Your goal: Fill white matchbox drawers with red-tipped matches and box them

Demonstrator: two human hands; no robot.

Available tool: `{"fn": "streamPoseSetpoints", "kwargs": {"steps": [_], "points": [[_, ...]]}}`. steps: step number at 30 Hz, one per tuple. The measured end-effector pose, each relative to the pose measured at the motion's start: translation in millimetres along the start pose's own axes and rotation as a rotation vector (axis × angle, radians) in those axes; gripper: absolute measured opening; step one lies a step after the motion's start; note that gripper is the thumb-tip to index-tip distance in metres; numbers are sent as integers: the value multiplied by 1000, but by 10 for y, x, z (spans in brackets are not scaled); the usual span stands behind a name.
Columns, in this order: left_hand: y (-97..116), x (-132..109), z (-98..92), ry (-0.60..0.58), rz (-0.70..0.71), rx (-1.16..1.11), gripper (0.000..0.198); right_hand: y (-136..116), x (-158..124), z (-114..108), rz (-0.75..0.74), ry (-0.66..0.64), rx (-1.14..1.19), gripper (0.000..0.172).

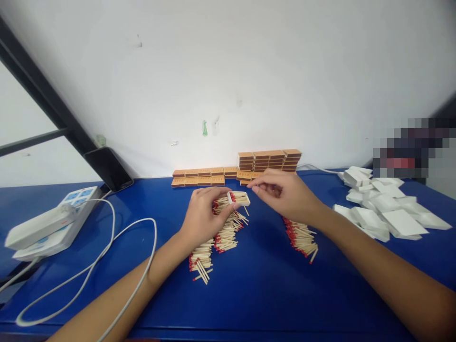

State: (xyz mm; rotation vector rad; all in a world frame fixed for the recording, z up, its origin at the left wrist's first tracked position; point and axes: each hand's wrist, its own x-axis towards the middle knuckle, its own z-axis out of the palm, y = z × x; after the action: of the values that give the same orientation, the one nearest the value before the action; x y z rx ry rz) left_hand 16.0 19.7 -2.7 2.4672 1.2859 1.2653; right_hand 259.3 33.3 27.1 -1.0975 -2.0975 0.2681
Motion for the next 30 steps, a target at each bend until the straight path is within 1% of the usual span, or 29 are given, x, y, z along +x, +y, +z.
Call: {"fn": "streamPoseSetpoints", "kwargs": {"steps": [2,3,5,6,7,8,10,13,17,19,22,25,28,29,30], "points": [[-7,-1,-2,-1,-1,5,32,179,39,-73,97,50,-136,24],[-11,-3,-3,-2,0,11,32,289,54,-110,188,74,-214,22],[-16,-6,-4,2,5,22,32,530,72,-176,445,105,-341,17],[-18,-8,-4,6,7,25,32,648,77,-202,564,116,-378,16],[-19,-9,-3,10,6,25,32,757,80,-223,655,100,-383,16],[-20,-10,-2,13,4,25,32,850,84,-236,713,83,-379,17],[-22,-10,1,14,-2,27,31,976,97,-240,766,65,-360,20],[-31,-4,7,16,2,31,31,999,157,-184,742,79,-312,28],[-41,5,15,19,8,26,30,868,305,3,716,76,-214,44],[-42,8,13,20,7,27,29,826,375,112,725,62,-168,44],[-49,13,-1,34,7,32,28,825,421,193,733,90,-112,34],[-76,24,-12,60,-31,14,28,796,367,122,720,152,-36,30],[-109,35,-12,109,-120,-62,30,631,241,-4,645,196,97,34],[-114,38,-11,128,-144,-97,30,547,195,-28,587,185,225,37],[-115,40,-9,145,-161,-133,30,455,153,-37,534,140,341,40]]}}
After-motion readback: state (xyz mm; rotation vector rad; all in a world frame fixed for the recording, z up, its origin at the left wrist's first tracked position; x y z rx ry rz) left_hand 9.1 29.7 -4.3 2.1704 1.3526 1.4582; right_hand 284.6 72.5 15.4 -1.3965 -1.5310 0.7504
